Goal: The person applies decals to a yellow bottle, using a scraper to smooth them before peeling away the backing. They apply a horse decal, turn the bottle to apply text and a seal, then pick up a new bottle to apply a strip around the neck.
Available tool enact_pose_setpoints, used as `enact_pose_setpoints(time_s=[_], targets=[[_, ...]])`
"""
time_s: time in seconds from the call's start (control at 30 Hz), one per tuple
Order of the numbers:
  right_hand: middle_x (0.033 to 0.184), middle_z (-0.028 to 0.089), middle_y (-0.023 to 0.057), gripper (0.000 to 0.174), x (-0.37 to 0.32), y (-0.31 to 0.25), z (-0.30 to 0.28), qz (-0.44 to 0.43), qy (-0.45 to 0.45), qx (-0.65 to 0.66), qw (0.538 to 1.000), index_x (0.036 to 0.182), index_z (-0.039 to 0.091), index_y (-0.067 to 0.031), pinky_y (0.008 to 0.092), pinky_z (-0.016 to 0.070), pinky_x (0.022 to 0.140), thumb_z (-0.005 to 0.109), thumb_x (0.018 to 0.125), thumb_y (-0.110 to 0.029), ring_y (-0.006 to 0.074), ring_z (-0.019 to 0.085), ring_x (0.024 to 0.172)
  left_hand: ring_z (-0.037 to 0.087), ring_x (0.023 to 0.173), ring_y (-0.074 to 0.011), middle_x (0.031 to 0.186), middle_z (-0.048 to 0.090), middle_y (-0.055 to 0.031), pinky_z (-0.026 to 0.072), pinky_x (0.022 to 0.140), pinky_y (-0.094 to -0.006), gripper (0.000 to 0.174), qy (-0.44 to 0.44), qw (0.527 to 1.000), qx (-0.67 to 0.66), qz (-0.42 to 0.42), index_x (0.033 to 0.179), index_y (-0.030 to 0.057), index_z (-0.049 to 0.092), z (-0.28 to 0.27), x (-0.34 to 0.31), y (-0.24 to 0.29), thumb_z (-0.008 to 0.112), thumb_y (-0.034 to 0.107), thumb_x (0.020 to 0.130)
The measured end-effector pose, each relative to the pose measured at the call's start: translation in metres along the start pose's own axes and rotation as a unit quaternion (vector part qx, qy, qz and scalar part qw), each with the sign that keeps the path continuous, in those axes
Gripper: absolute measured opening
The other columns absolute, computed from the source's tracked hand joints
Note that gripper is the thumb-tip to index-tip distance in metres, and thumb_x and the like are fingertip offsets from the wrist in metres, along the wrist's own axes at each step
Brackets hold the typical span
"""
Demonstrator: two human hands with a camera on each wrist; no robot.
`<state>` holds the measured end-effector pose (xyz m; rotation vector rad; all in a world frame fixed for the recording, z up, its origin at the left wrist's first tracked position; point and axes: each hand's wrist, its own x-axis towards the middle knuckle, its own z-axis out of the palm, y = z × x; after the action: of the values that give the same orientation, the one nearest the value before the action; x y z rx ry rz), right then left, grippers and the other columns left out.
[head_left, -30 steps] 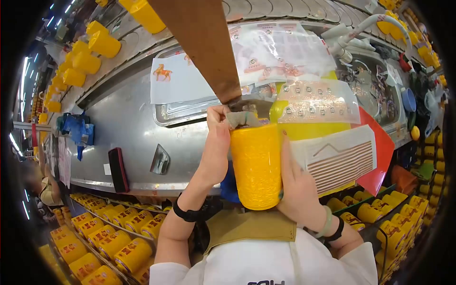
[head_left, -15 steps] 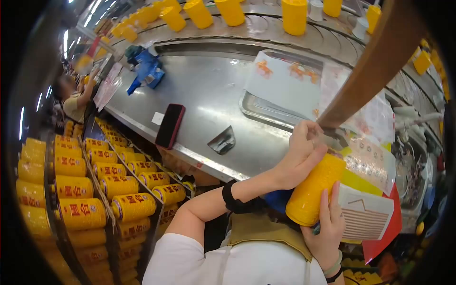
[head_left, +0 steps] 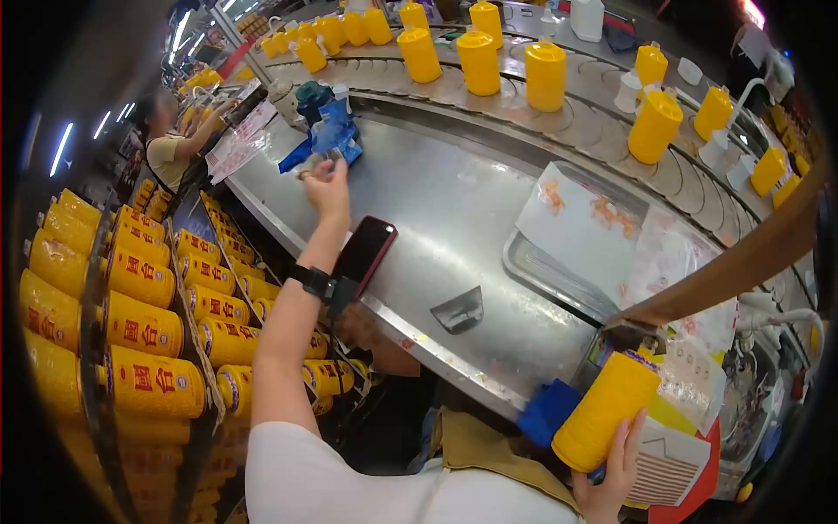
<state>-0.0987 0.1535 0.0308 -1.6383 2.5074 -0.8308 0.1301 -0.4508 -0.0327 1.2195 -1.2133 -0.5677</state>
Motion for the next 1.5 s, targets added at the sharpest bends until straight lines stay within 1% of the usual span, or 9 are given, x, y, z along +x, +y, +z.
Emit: enact_pose_setpoints(time_s=[0.03,0.2,0.37,0.47,0.53,0.67,0.7,0.9,1.5], targets=[[0.167,0.033,0.0278,0.09,-0.004,0.001,0.0,0.029,-0.019,0.021,0.999,0.159,0.042,-0.0048,0.033,0.0507,0.066,0.076,0.076,-0.001,0.0319,0.068,0.093,0.067,0.086,-0.0167,0.113,0.068,-0.0104,0.0548,0.072,-0.0307,0.044,0.023,1.0,-0.005,0.017,0.117,0.0007,0.053,-0.006,0.025,-0.001,0.082,0.014,0.087],[0.167,0.033,0.0279,0.087,-0.003,-0.006,-0.001,0.048,-0.033,0.014,0.998,0.159,0.044,-0.0039,0.0322,0.0487,0.063,0.073,0.076,0.001,0.0314,0.066,0.087,0.073,0.086,-0.0205,0.108,0.071,-0.0115,0.0556,0.071,-0.0311,0.035,0.049,0.987,0.026,0.148,0.114,-0.0007,0.054,-0.013,0.131,-0.022,0.078,0.007,0.089],[0.17,0.024,0.0279,0.091,0.007,-0.018,-0.002,0.027,-0.021,-0.015,0.999,0.16,0.041,-0.005,0.0307,0.048,0.062,0.072,0.075,0.002,0.028,0.064,0.081,0.075,0.093,-0.0307,0.106,0.072,-0.0165,0.0565,0.077,-0.0385,0.031,-0.137,0.938,0.213,0.236,0.114,-0.0023,0.058,-0.004,0.167,-0.017,0.075,0.003,0.089],[0.147,0.059,0.0226,0.058,0.01,-0.027,0.003,0.106,0.043,0.0,0.993,0.143,0.059,-0.0007,0.0283,0.0419,0.06,0.068,0.087,-0.001,0.019,0.056,0.073,0.068,0.098,-0.0451,0.105,0.069,-0.0242,0.0521,0.081,-0.0504,0.025,-0.14,0.823,0.392,0.386,0.115,0.0005,0.059,0.005,0.199,-0.049,0.067,0.01,0.093],[0.158,0.038,0.0367,0.086,0.0,-0.019,0.004,0.07,-0.011,-0.023,0.997,0.148,0.051,0.0046,0.0477,0.0511,0.104,0.079,0.068,-0.006,0.0525,0.059,0.127,0.066,0.099,-0.0449,0.107,0.068,-0.0265,0.051,0.082,-0.0521,0.039,-0.208,0.842,0.33,0.372,0.132,-0.0031,0.057,0.01,0.245,-0.107,0.061,0.018,0.099],[0.154,0.045,0.0355,0.08,0.012,-0.034,-0.009,0.116,-0.009,-0.1,0.988,0.138,0.06,0.0032,0.0424,0.0561,0.08,0.082,0.063,-0.011,0.0365,0.067,0.089,0.064,0.104,-0.0454,0.111,0.068,-0.0268,0.0511,0.09,-0.049,0.057,-0.2,0.751,0.371,0.508,0.138,-0.0063,0.055,0.013,0.311,-0.188,0.068,0.0,0.083],[0.154,0.046,0.0344,0.081,0.015,-0.037,-0.011,0.107,-0.025,-0.087,0.99,0.138,0.061,0.0019,0.0408,0.0561,0.079,0.083,0.061,-0.012,0.0342,0.068,0.087,0.065,0.102,-0.0473,0.108,0.068,-0.0272,0.0507,0.088,-0.051,0.052,-0.284,0.798,0.4,0.35,0.128,-0.0059,0.058,0.012,0.303,-0.172,0.069,0.001,0.078],[0.162,0.042,0.0244,0.101,0.009,-0.036,-0.013,0.109,-0.062,-0.06,0.99,0.152,0.051,-0.008,0.0342,0.0541,0.076,0.087,0.058,-0.015,0.024,0.061,0.081,0.062,0.11,-0.0516,0.114,0.066,-0.0314,0.0492,0.096,-0.0502,0.045,-0.334,0.797,0.344,0.369,0.125,-0.0065,0.06,0.018,0.301,-0.173,0.064,-0.002,0.081],[0.164,0.037,0.025,0.106,0.003,-0.034,-0.008,0.105,-0.072,-0.072,0.989,0.156,0.046,-0.0088,0.0377,0.0568,0.077,0.089,0.059,-0.017,0.0282,0.063,0.085,0.062,0.114,-0.0482,0.121,0.065,-0.0292,0.0485,0.097,-0.0476,0.039,-0.263,0.855,0.24,0.377,0.128,-0.0058,0.059,0.032,0.225,-0.112,0.052,-0.005,0.09]])
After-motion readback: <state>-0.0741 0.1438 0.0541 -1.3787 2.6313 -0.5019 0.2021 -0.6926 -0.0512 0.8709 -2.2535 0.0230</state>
